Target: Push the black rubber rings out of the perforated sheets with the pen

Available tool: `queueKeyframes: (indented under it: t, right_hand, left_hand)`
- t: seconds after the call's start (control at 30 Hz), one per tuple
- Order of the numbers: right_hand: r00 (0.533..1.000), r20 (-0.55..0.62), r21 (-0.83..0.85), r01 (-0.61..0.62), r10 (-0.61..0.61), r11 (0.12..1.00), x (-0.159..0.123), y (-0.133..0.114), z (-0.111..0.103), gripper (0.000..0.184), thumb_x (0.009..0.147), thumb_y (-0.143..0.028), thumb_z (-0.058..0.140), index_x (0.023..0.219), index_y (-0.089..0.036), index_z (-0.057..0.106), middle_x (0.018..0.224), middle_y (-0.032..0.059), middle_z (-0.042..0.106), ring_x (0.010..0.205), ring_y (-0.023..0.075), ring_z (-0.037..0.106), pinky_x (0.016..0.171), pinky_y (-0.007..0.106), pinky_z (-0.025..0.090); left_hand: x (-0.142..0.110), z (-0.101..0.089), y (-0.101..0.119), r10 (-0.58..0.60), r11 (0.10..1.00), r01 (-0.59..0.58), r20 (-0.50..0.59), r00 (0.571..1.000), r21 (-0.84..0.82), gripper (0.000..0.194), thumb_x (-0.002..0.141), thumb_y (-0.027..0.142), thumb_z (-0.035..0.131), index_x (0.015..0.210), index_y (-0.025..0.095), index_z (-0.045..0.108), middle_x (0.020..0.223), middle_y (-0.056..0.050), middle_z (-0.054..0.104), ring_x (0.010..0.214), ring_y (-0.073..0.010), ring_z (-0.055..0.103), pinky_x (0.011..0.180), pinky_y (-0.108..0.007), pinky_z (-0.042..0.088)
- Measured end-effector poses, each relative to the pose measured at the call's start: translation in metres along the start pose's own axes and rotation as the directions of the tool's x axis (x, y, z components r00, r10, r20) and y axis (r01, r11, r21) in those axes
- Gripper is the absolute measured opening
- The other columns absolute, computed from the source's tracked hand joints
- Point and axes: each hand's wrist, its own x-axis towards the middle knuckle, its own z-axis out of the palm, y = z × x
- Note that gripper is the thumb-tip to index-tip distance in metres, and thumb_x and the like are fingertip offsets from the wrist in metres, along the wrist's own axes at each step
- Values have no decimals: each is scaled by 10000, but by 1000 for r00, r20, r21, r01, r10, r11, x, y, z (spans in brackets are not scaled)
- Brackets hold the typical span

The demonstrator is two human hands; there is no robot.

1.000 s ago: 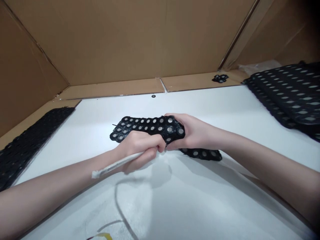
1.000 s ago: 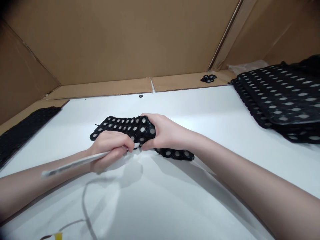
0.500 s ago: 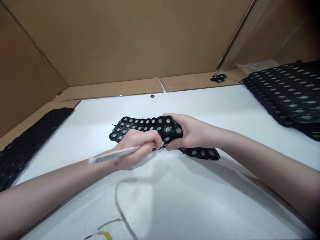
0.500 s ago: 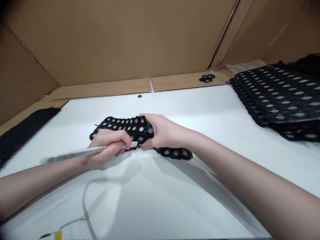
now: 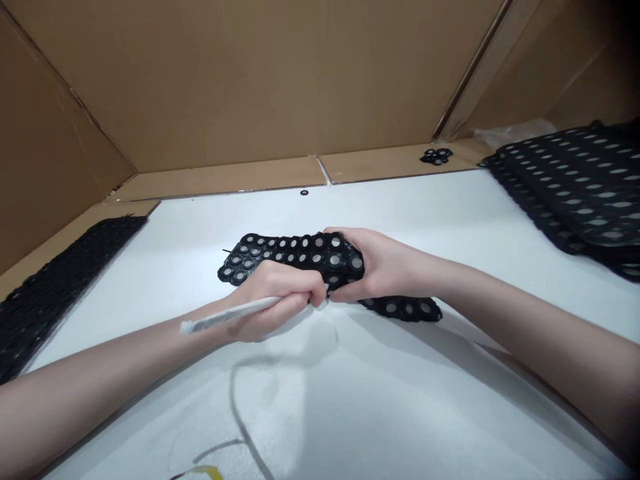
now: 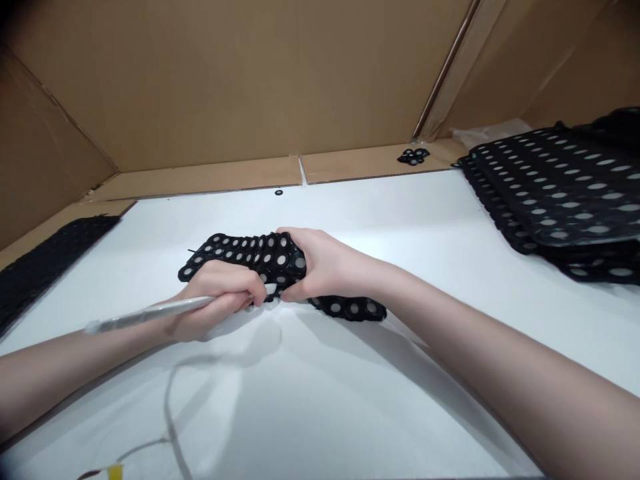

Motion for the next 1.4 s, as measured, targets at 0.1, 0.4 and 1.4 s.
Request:
queueKeyframes:
  t: [0.1,0.4,1.4]
  right_hand:
    - [1000,-9,-19,0,0,1000,-1,0,1,399,575,-219,715,930,-203,534,946,3,622,868,213,570,756,293,453]
    - [1000,-10,-34,-14,14,999,-2,-3,0,400,560,-186,677,936,-204,540,861,-13,584,778,184,543,650,263,434]
    - [1000,1,53,-20,20,998,0,-3,1,399,542,-192,682,924,-188,567,875,-5,611,810,197,564,670,263,445]
  left_hand:
    - [2,0,1,-57,998,59,52,997,-35,236,830,97,319,696,154,505,588,22,469,523,-83,394,539,-218,334]
    - [5,-1,4,-132,982,140,72,989,-125,231,805,115,313,619,155,443,525,40,383,476,-71,340,494,-210,291]
    - [-1,5,-4,101,971,-135,172,980,197,172,791,137,299,666,185,408,556,8,466,498,-119,417,545,-265,334]
